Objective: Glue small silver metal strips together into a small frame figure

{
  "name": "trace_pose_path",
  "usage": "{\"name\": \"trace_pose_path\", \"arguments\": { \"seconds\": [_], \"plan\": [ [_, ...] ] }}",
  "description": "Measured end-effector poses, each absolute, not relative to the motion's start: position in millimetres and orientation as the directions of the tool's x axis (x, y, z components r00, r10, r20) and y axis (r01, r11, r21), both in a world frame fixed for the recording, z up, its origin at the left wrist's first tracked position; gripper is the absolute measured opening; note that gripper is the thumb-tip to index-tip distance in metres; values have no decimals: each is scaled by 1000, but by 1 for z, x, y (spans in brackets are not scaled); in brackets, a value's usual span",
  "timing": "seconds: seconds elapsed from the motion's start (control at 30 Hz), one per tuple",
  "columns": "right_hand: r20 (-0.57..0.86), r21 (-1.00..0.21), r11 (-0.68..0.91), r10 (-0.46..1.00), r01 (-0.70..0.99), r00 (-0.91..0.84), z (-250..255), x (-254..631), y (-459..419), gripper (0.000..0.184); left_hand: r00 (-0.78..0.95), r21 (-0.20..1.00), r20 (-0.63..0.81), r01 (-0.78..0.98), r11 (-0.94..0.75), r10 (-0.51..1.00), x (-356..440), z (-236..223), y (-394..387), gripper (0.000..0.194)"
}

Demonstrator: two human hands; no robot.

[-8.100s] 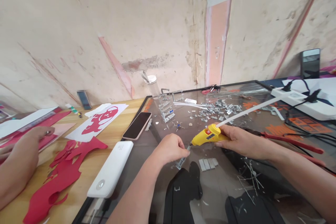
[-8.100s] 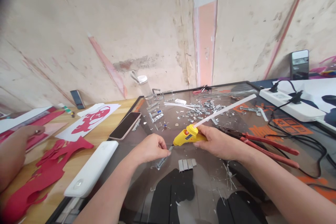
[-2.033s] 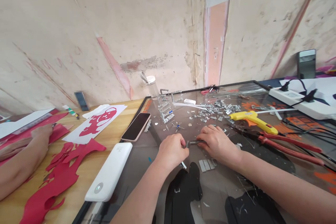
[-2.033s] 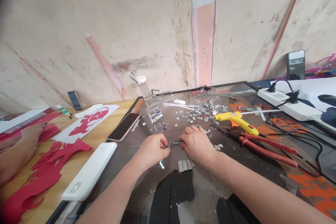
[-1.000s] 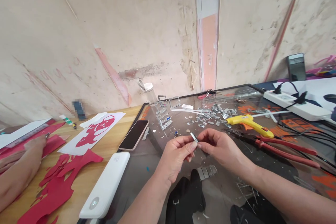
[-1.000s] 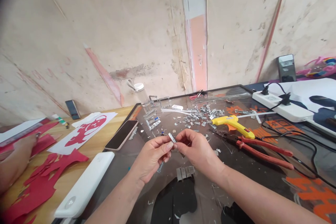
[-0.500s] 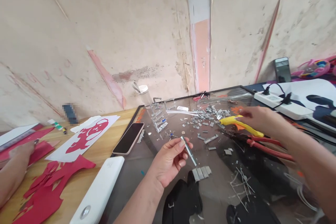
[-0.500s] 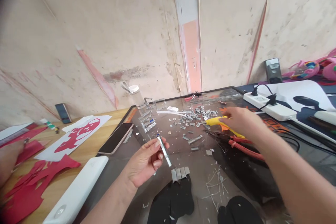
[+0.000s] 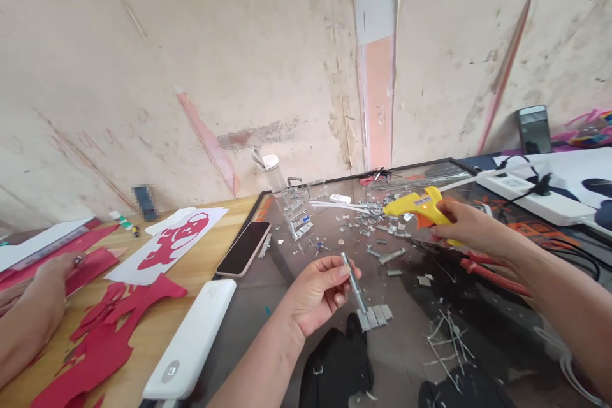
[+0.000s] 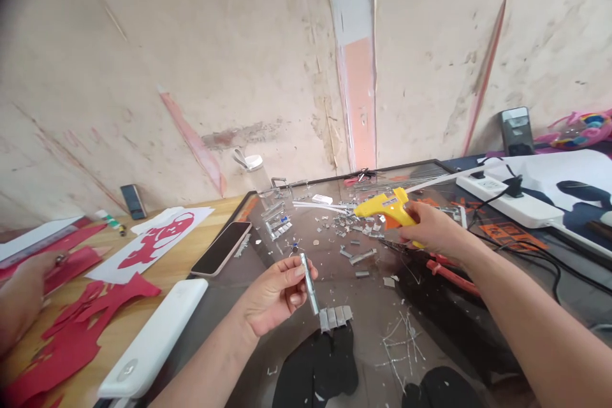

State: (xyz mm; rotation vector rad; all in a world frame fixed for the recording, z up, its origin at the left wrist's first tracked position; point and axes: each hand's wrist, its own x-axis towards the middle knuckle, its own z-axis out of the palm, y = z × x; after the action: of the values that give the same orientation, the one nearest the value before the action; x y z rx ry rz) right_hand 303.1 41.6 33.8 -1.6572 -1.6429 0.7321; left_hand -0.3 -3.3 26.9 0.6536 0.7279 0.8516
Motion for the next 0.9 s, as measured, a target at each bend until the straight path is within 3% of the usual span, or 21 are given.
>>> {"name": "trace_pose_path", "arguments": {
  "seconds": [0.07, 0.2, 0.57, 0.9],
  "plan": [
    [-15, -920, 13, 997, 392, -69, 46, 287, 29, 21, 449, 752, -298, -433, 497, 842, -1, 26, -3, 25],
    [37, -962, 104, 966, 253, -255, 61, 264, 12, 34, 417, 740, -314, -456, 495, 853, -2, 25, 0, 26],
    [70, -980, 136, 919, 144, -389, 68, 246, -2, 35, 352, 736, -325, -489, 468, 878, -6, 22, 4, 23],
    [47, -956, 172, 890, 239, -453, 64, 251, -3, 39, 327, 736, -339, -492, 466, 882, -4, 25, 4, 20]
  ]
}}
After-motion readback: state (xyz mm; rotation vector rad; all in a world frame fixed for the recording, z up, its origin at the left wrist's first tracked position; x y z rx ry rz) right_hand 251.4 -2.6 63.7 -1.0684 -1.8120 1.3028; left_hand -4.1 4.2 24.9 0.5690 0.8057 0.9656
